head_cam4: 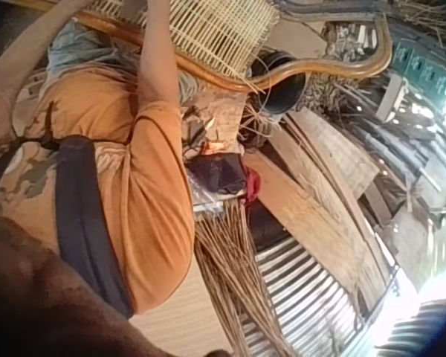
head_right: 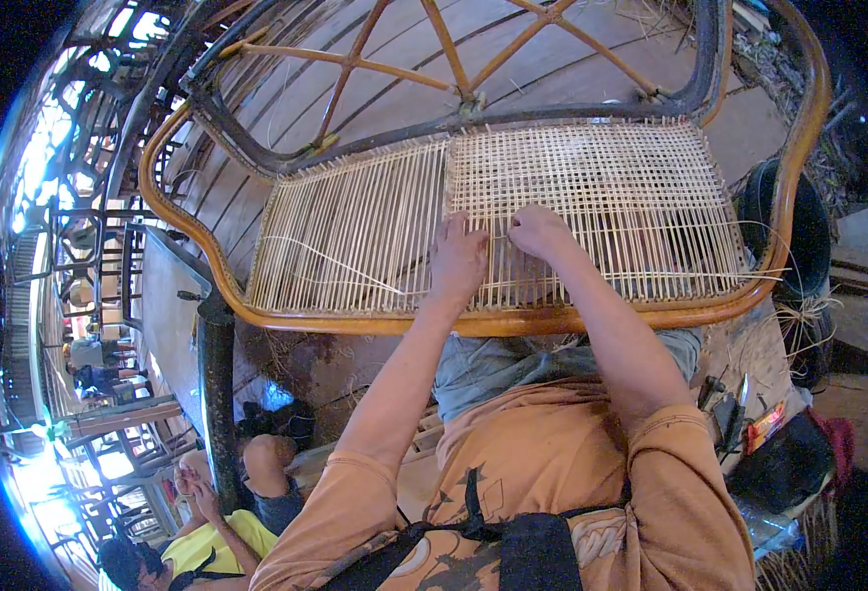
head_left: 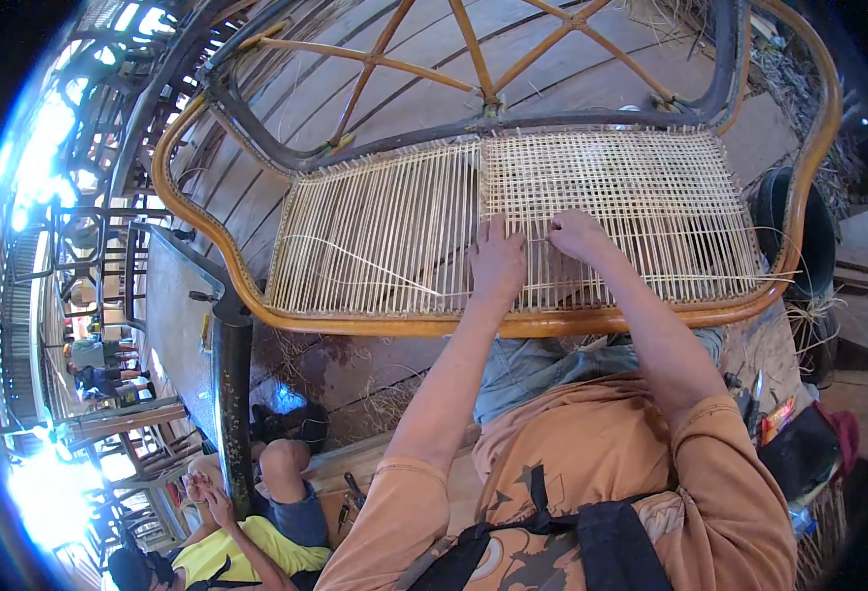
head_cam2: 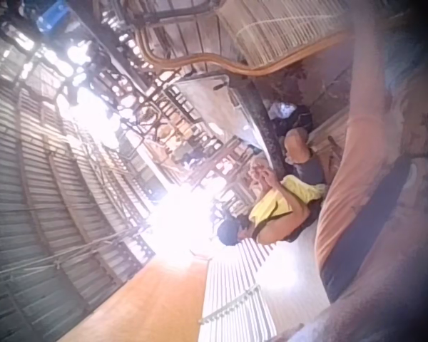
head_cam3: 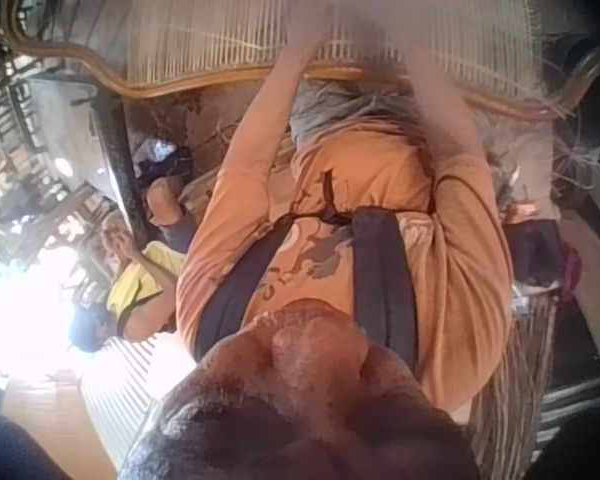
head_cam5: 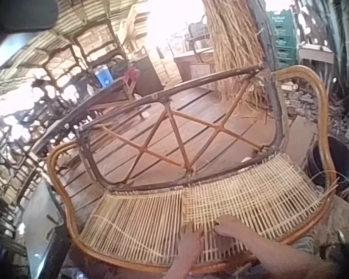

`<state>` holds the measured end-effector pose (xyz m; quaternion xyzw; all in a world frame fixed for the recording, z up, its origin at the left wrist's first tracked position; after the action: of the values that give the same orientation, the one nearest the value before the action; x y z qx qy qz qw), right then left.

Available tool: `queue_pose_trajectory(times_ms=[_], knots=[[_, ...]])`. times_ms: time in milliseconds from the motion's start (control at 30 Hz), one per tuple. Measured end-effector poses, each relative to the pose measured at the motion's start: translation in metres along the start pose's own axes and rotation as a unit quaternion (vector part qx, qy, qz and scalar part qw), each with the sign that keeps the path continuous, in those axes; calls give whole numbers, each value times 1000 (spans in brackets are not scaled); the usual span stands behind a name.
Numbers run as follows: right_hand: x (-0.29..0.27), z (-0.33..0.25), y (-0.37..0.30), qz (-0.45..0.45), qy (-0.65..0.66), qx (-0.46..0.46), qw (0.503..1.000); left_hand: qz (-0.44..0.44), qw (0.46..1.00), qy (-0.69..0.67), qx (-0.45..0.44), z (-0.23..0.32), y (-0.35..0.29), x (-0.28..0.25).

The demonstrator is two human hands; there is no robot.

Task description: Weaving rattan strips into a chair frame to construct the seat and backrest.

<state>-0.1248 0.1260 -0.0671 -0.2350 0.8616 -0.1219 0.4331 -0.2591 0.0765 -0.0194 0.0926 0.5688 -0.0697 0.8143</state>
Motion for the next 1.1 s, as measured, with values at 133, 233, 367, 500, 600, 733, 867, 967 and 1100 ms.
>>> queue_pose_trajectory(times_ms=[133,233,367,500,600,733,867,967,1100], knots=[[7,-7,3,-4,-30,-4,1000,46,994,-95,-31,-17,2,0],[5,-2,2,10,-2,19,1000,39,997,-58,-20,-14,3,2],[7,-7,0,7,2,24,1000,-6,998,13,-54,-22,12,6],[6,-10,-4,8,4,102,995,-18,990,-133,-50,-34,8,6],[3,-14,-7,-10,-11,76,997,5,990,-134,-45,-35,-3,1],[2,-16,-7,-24,-29,79,996,5,989,-145,-40,-33,-3,0],[-1,-21,-10,-8,-22,83,996,-10,991,-125,-45,-31,-5,-2],[-1,-20,-8,-8,-22,82,996,29,990,-136,-30,-28,-6,-6],[7,-9,0,2,-5,59,998,15,986,-154,-63,-32,1,-4]])
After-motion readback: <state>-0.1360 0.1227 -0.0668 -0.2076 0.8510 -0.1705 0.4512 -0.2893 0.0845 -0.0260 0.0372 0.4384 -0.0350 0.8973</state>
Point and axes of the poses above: each hand's wrist, its own y-axis towards the middle knuckle, its own x-axis out of the palm, z = x × y, the point moved 7 cm from there along y, towards the middle knuckle, and after that the axes turned 1 degree about -z, right-handed, at the moved point
